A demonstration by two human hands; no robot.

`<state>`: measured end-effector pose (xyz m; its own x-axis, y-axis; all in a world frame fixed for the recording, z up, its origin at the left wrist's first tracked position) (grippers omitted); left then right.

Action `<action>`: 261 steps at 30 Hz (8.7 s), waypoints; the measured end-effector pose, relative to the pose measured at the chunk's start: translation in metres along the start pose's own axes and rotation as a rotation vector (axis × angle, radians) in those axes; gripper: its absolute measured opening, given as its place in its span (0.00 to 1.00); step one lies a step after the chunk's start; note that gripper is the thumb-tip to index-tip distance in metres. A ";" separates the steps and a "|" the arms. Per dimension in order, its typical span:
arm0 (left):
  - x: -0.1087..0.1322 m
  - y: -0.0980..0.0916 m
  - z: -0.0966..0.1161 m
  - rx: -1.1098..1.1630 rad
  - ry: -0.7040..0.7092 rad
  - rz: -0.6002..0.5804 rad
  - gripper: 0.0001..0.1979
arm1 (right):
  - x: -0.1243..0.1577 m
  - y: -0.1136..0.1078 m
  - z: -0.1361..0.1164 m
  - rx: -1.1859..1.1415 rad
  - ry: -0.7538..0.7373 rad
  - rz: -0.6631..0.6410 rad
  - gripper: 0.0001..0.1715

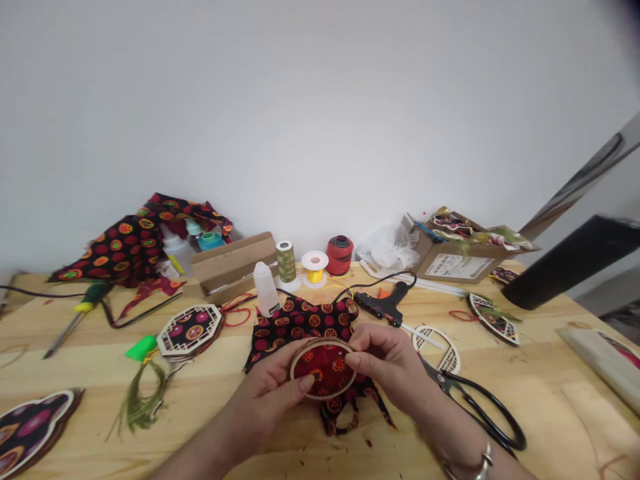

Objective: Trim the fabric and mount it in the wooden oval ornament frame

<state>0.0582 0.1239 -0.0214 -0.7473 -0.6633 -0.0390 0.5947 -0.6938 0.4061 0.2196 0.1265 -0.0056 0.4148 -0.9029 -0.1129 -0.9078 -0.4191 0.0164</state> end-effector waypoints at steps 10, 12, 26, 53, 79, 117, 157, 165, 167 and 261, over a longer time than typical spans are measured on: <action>0.003 0.008 0.003 -0.037 -0.005 -0.012 0.16 | 0.002 0.001 -0.006 0.012 -0.013 0.052 0.14; 0.004 0.008 0.002 -0.032 -0.007 -0.015 0.17 | 0.002 0.001 -0.005 0.001 0.006 0.068 0.14; 0.000 0.004 0.003 -0.104 -0.024 0.019 0.15 | 0.003 0.000 0.001 -0.029 0.049 0.066 0.15; 0.002 0.003 -0.001 0.096 -0.050 0.159 0.14 | 0.002 0.006 0.009 -0.239 0.134 -0.012 0.17; 0.004 0.011 -0.004 -0.387 -0.177 -0.034 0.17 | 0.002 0.003 0.002 -0.007 0.070 -0.048 0.08; 0.001 0.011 -0.008 -0.060 -0.185 -0.040 0.22 | 0.002 -0.006 0.004 0.110 0.167 0.087 0.11; 0.002 0.003 -0.008 -0.043 -0.243 0.027 0.12 | 0.004 -0.007 0.021 -0.433 0.296 0.116 0.17; 0.002 0.005 -0.004 -0.124 -0.230 0.051 0.13 | 0.004 -0.005 0.021 -0.441 0.309 0.130 0.19; 0.002 0.005 -0.003 -0.160 -0.240 0.054 0.13 | 0.004 -0.005 0.020 -0.435 0.312 0.131 0.19; 0.093 0.018 -0.043 -0.021 -0.559 0.407 0.25 | 0.156 -0.075 -0.003 1.533 0.493 0.107 0.21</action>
<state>0.0125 0.0375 -0.0568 -0.5006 -0.6322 0.5914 0.8617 -0.4295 0.2703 0.3527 0.0168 -0.0210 0.0524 -0.9885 0.1421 -0.0112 -0.1429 -0.9897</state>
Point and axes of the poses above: each hand's wrist, its own x-axis away from the middle knuckle, its own y-axis out of the palm, z = x × y, the point moved 6 cm from there along -x, towards the middle knuckle, and after that the axes turned 15 degrees about -z, right-handed, at the moved point
